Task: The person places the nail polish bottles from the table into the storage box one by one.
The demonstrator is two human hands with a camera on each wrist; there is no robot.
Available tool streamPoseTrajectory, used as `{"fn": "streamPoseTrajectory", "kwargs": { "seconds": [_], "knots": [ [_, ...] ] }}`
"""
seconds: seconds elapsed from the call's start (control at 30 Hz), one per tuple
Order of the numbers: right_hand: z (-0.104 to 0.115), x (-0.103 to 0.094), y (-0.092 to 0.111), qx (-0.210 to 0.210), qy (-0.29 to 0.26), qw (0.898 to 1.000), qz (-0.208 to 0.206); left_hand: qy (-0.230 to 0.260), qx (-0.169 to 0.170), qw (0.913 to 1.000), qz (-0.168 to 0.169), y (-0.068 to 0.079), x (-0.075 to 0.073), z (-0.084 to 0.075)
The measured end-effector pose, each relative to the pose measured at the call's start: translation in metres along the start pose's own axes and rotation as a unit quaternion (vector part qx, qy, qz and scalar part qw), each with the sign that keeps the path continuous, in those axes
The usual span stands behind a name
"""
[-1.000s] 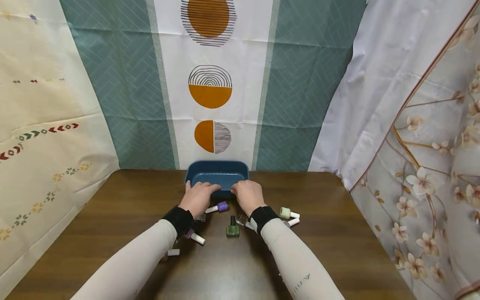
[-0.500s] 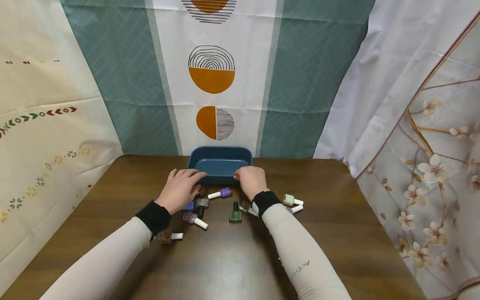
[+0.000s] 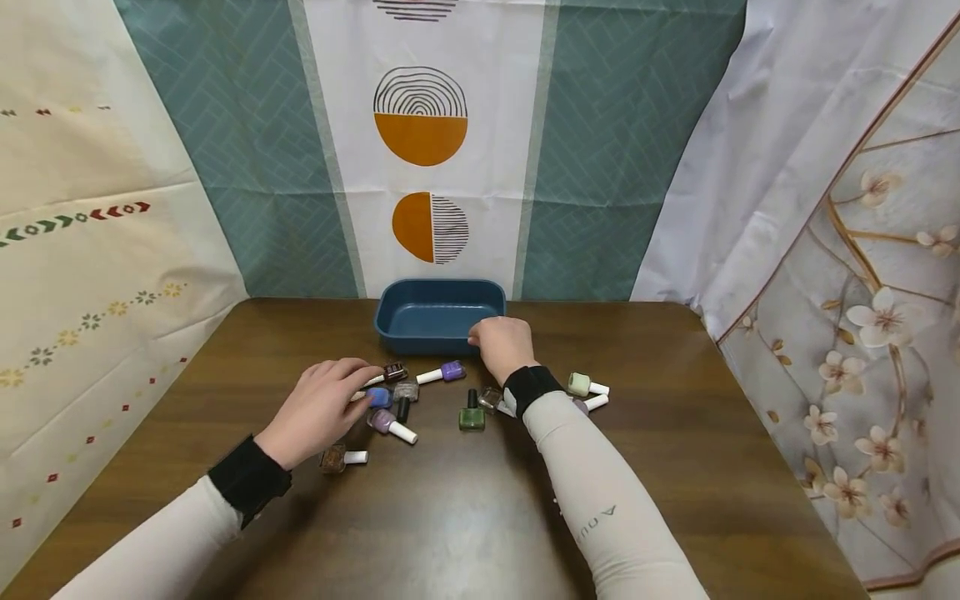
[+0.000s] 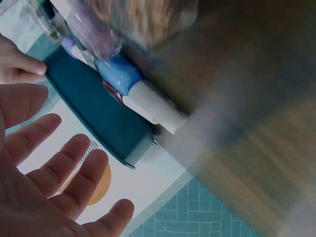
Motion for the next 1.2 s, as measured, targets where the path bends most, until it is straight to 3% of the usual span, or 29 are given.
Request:
{"fn": "streamPoseTrajectory", "kwargs": {
  "seconds": [0.23,0.53,0.97,1.2],
  "knots": [
    [-0.002,0.000,0.000,0.000,-0.003,1.000,0.005,0.014,-0.005,0.9999,0.009,0.025,-0.006,0.000],
    [-0.002,-0.003,-0.001,0.007,-0.002,1.000,0.009,0.002,0.021,0.9993,0.029,0.047,-0.009,-0.003],
    [0.000,-0.002,-0.001,0.005,-0.005,1.000,-0.004,-0.020,0.023,0.9960,0.084,0.064,-0.003,0.008],
    [-0.002,-0.001,0.000,0.004,-0.001,1.000,-0.005,-0.034,0.035,0.9964,0.070,0.066,-0.005,0.009]
  ]
}}
Point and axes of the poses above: each hand's wrist, its own y-axis away from the middle knuckle, its own x-axis out of the palm, z = x × y, the point moved 5 cm from there along -y, towards the middle knuckle, and after that the axes turned 15 degrees about -x, right-handed, at the moved point
